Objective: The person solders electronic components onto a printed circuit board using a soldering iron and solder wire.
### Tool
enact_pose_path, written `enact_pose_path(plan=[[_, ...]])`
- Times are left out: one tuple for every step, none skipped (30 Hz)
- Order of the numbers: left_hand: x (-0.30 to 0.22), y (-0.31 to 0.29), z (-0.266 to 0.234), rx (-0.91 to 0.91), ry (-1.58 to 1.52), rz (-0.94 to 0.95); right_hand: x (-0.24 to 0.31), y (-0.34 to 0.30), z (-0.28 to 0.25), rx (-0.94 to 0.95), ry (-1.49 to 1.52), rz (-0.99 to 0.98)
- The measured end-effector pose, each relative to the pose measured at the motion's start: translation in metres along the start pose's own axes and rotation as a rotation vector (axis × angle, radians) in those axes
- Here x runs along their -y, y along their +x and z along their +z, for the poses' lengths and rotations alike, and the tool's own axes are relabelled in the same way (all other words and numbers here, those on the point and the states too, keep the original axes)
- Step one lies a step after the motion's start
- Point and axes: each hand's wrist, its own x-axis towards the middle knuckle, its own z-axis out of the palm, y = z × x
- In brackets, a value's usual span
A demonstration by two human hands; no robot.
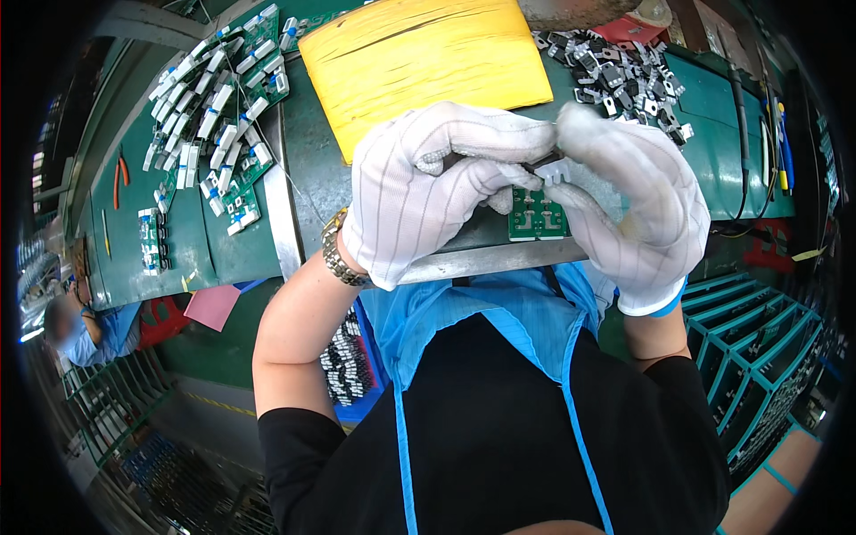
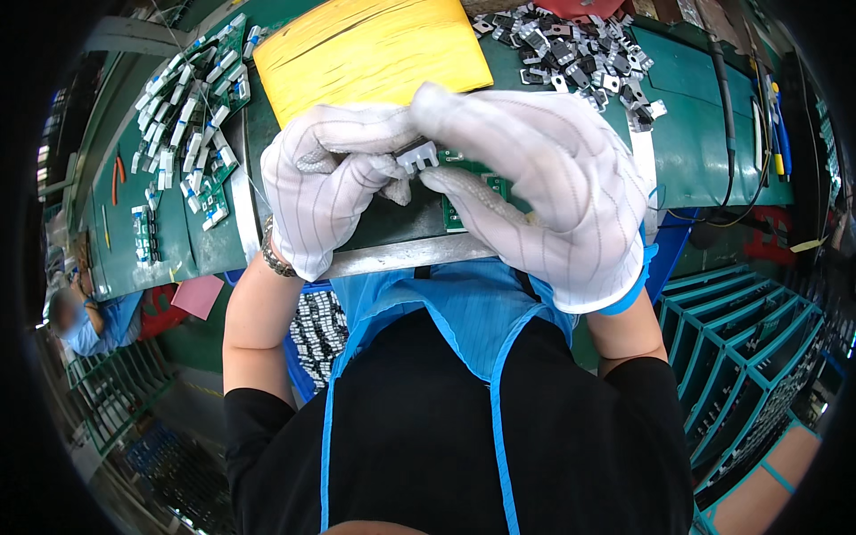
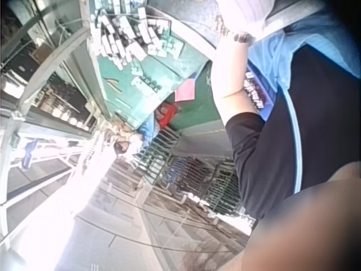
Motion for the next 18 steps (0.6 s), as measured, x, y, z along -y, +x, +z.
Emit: enact_pose_path(plan=[[-0.003,0.000,0.000,-0.001,0.001,0.000,0.000,-0.004,0.003,-0.054,-0.025,0.033],[-0.006,0.001,-0.001,0.025,-0.019,-0.056,0.000,-0.006,0.005,-0.108,-0.050,0.066],[-0.008,0.000,-0.001,0.052,-0.046,-0.112,0.001,-0.004,0.004,-0.103,-0.053,0.067],[-0.004,0.000,-0.001,0.050,-0.051,-0.113,0.002,-0.003,0.003,-0.071,-0.016,0.061],[0.001,0.001,-0.002,0.045,0.032,0.003,0.003,-0.001,0.001,-0.039,0.021,0.055],[0.004,0.002,-0.002,0.041,0.120,0.121,0.002,-0.001,-0.002,-0.038,0.020,0.054],[0.004,0.003,-0.004,0.040,0.119,0.122,-0.002,-0.002,-0.006,0.028,-0.039,-0.016],[0.004,0.003,-0.008,0.107,0.155,0.165,-0.003,-0.002,-0.009,0.095,-0.097,-0.086],[0.005,0.003,-0.010,0.175,0.192,0.208,-0.003,-0.004,-0.008,0.095,-0.097,-0.087],[0.004,0.002,-0.007,0.174,0.192,0.209,-0.003,-0.006,-0.006,0.076,-0.108,-0.082],[0.002,0.000,-0.003,0.129,0.090,0.093,-0.003,-0.007,-0.005,0.058,-0.119,-0.077],[0.001,-0.002,-0.001,0.084,-0.012,-0.023,-0.003,-0.006,-0.005,0.058,-0.120,-0.077],[0.002,-0.001,-0.001,0.084,-0.013,-0.023,-0.003,-0.004,-0.006,0.064,-0.109,-0.082],[0.003,-0.001,-0.001,0.081,0.018,0.023,-0.002,-0.003,-0.007,0.070,-0.099,-0.087],[0.004,0.000,-0.001,0.078,0.051,0.068,-0.002,-0.002,-0.006,0.070,-0.097,-0.088],[0.005,0.000,-0.002,0.076,0.052,0.067,-0.002,-0.002,-0.005,0.063,-0.097,-0.092],[0.006,0.000,-0.002,0.073,0.095,0.102,-0.002,-0.001,-0.004,0.056,-0.098,-0.096],[0.007,0.001,-0.002,0.071,0.136,0.138,-0.002,-0.001,-0.004,0.057,-0.098,-0.095]])
